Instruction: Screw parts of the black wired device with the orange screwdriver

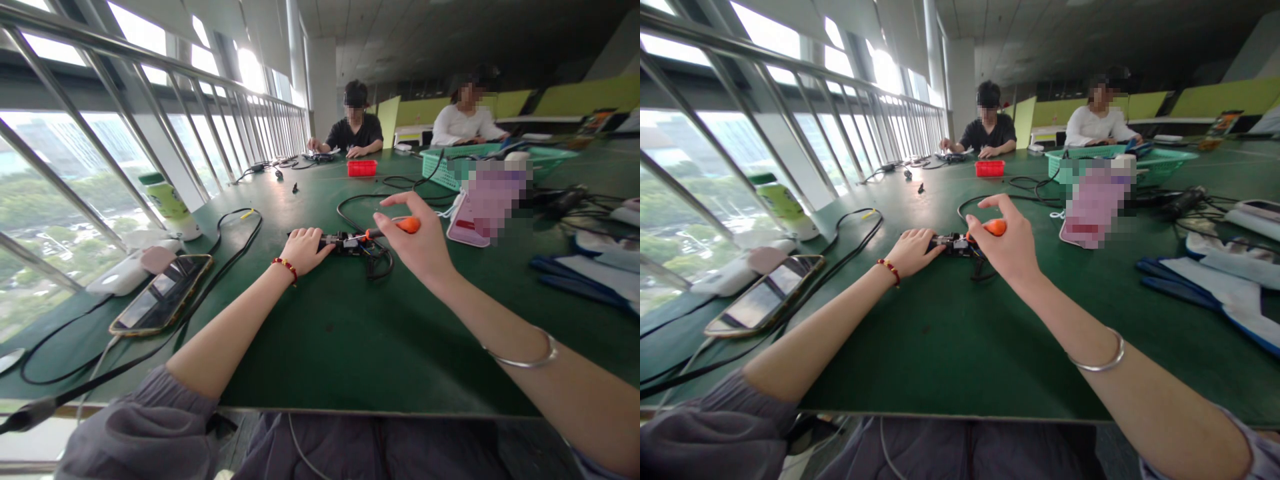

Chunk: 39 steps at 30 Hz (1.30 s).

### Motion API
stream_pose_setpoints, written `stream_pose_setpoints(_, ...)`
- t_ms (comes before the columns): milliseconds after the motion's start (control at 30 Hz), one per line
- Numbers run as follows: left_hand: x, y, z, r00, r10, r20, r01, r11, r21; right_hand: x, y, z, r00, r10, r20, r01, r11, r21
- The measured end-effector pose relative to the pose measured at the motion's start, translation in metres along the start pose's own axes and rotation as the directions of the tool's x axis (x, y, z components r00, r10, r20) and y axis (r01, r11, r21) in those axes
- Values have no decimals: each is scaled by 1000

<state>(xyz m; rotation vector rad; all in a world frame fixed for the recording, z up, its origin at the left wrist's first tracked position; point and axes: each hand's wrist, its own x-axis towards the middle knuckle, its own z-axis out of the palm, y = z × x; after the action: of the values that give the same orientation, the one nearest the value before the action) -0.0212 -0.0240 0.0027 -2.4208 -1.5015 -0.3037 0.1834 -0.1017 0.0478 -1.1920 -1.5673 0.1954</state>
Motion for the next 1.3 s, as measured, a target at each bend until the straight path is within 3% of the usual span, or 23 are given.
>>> stream_pose_setpoints(167,-1,1,-1,1000,-1,8,1,1000,12,0,2,2,997,-72,-21,74,993,88)
stream_pose_setpoints(400,-1,1,-2,1000,-3,2,3,1000,19,0,2,1,1000,-11,-10,10,1000,-19)
stream_pose_setpoints(567,-1,1,-1,1000,-4,5,4,1000,16,2,5,2,998,-61,-4,61,997,57)
stream_pose_setpoints(733,-1,1,-2,1000,-8,9,8,1000,1,0,-1,1,1000,14,6,-14,1000,4)
stream_pose_setpoints(933,-1,1,-3,1000,-10,13,10,1000,8,-1,4,4,996,-88,-8,89,995,47)
stream_pose_setpoints(1167,0,1,-1,1000,-11,14,11,1000,5,3,8,3,997,-47,-53,46,999,-20)
stream_pose_setpoints(1300,0,0,0,1000,-11,8,11,1000,8,3,9,3,994,-93,-59,96,994,60)
